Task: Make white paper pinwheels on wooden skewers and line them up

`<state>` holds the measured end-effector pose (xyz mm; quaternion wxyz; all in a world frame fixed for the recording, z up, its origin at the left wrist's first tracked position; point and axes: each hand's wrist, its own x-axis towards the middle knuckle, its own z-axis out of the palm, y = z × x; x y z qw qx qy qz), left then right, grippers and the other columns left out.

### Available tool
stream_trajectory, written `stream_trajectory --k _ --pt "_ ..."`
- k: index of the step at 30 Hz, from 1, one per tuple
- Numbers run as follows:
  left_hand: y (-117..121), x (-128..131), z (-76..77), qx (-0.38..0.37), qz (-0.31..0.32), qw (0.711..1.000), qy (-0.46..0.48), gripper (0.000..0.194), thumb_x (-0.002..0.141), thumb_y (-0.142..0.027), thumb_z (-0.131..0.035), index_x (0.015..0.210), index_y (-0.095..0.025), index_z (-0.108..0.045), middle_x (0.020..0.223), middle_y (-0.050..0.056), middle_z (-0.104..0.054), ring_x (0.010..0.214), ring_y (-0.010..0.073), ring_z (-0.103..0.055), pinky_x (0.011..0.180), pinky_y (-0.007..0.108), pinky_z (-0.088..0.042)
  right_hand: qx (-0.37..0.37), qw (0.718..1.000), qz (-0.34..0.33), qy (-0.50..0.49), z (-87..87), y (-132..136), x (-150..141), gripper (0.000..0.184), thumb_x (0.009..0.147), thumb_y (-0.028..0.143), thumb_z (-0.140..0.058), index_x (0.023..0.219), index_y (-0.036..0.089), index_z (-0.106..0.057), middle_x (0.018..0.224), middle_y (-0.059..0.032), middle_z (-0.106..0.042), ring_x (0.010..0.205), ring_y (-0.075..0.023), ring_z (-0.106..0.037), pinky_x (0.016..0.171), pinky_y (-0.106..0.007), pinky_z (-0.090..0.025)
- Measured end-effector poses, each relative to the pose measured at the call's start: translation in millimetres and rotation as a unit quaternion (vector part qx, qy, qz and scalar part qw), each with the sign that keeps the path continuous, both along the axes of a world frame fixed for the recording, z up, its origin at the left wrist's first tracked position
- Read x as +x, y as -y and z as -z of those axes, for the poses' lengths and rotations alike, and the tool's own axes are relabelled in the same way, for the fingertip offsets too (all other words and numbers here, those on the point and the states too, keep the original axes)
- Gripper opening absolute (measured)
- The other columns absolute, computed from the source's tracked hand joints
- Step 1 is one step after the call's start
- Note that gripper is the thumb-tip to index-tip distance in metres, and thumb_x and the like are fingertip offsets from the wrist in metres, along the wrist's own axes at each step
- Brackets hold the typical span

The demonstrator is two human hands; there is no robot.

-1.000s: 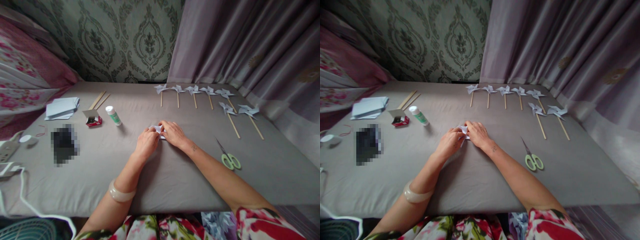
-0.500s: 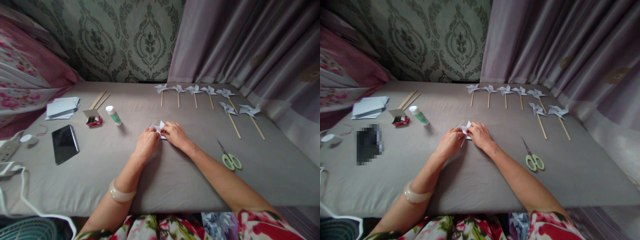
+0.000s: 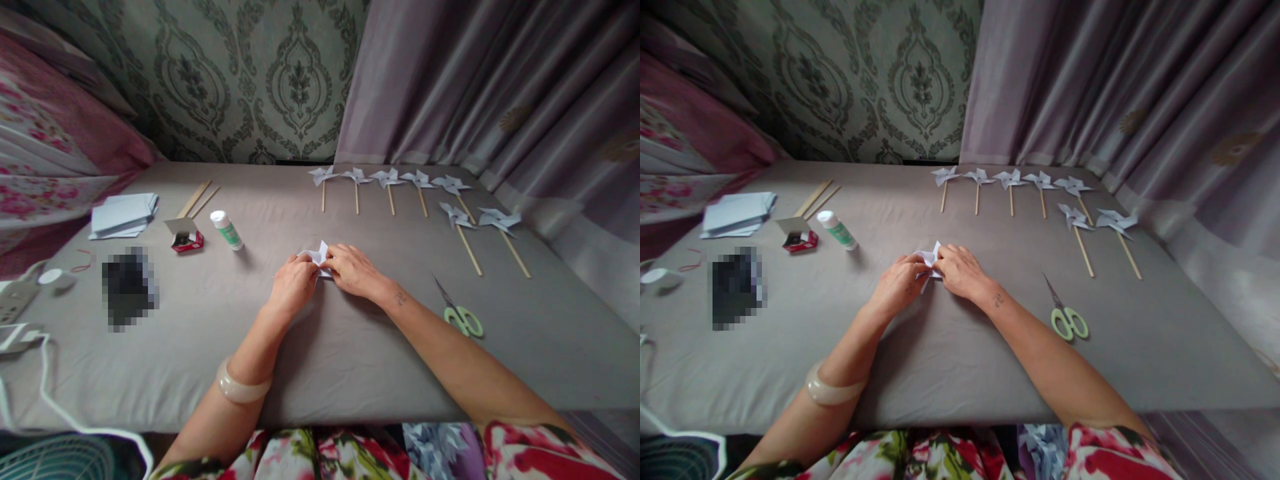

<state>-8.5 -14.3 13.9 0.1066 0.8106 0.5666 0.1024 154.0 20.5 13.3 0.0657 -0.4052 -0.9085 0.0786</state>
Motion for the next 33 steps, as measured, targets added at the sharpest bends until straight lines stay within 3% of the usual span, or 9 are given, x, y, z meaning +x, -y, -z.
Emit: stream_trajectory --k 8,13,20,24,27,33 --pt "-3 -9 7.0 0.011 -0.001 0.998 0.056 0.025 0.083 -0.012 -0.047 0.089 -0.018 -0.07 0.098 0.008 -0.066 0.091 0.0217 -0.057 0.08 0.031 -0.047 -0.022 0.998 -0.014 0.055 -9.4 -8 -9 0.022 0.083 0.006 -0.052 0.086 0.018 -0.07 0.1 -0.0068 -0.062 0.095 -0.0188 -0.051 0.077 -0.03 -0.035" --pt "-4 -11 8.8 0.011 -0.024 0.996 0.091 0.02 0.082 -0.017 -0.051 0.091 -0.017 -0.069 0.1 0.01 -0.065 0.097 0.0229 -0.058 0.085 0.033 -0.046 -0.05 0.996 0.001 0.072 -18.0 -11 -14 0.022 0.085 0.008 -0.05 0.086 0.018 -0.07 0.101 -0.008 -0.063 0.096 -0.0192 -0.053 0.079 -0.03 -0.036" --pt "-3 -9 9.9 -0.002 -0.066 0.996 0.063 0.021 0.084 -0.023 -0.053 0.098 -0.017 -0.067 0.095 0.01 -0.063 0.09 0.0224 -0.059 0.078 0.031 -0.046 -0.028 0.995 0.032 0.085 -23.2 -7 -26 0.021 0.084 0.011 -0.05 0.089 0.013 -0.07 0.103 -0.013 -0.066 0.101 -0.0231 -0.056 0.083 -0.032 -0.04" --pt "-4 -10 9.6 -0.019 -0.081 0.996 0.043 0.024 0.083 -0.023 -0.053 0.103 -0.017 -0.065 0.094 0.01 -0.065 0.088 0.0222 -0.061 0.075 0.03 -0.045 -0.066 0.995 0.071 0.012 -13.6 -8 -17 0.025 0.079 0.011 -0.052 0.092 0.016 -0.073 0.102 -0.0121 -0.069 0.1 -0.0232 -0.06 0.083 -0.029 -0.043" --pt "-4 -10 9.0 -0.024 -0.086 0.996 0.03 0.024 0.082 -0.02 -0.053 0.103 -0.018 -0.063 0.094 0.009 -0.067 0.089 0.0216 -0.061 0.075 0.028 -0.045 -0.115 0.984 0.086 -0.102 -2.5 -11 -4 0.032 0.078 0.01 -0.05 0.097 0.019 -0.074 0.101 -0.0082 -0.071 0.094 -0.0194 -0.063 0.082 -0.026 -0.045" --pt "-3 -9 9.4 -0.009 -0.103 0.994 0.04 0.027 0.082 -0.013 -0.048 0.106 -0.016 -0.061 0.097 0.011 -0.068 0.091 0.0211 -0.062 0.078 0.029 -0.045 -0.145 0.907 0.216 -0.33 24.2 -8 17 0.032 0.079 0.012 -0.046 0.098 0.015 -0.072 0.089 -0.007 -0.073 0.076 -0.0141 -0.065 0.075 -0.025 -0.049"
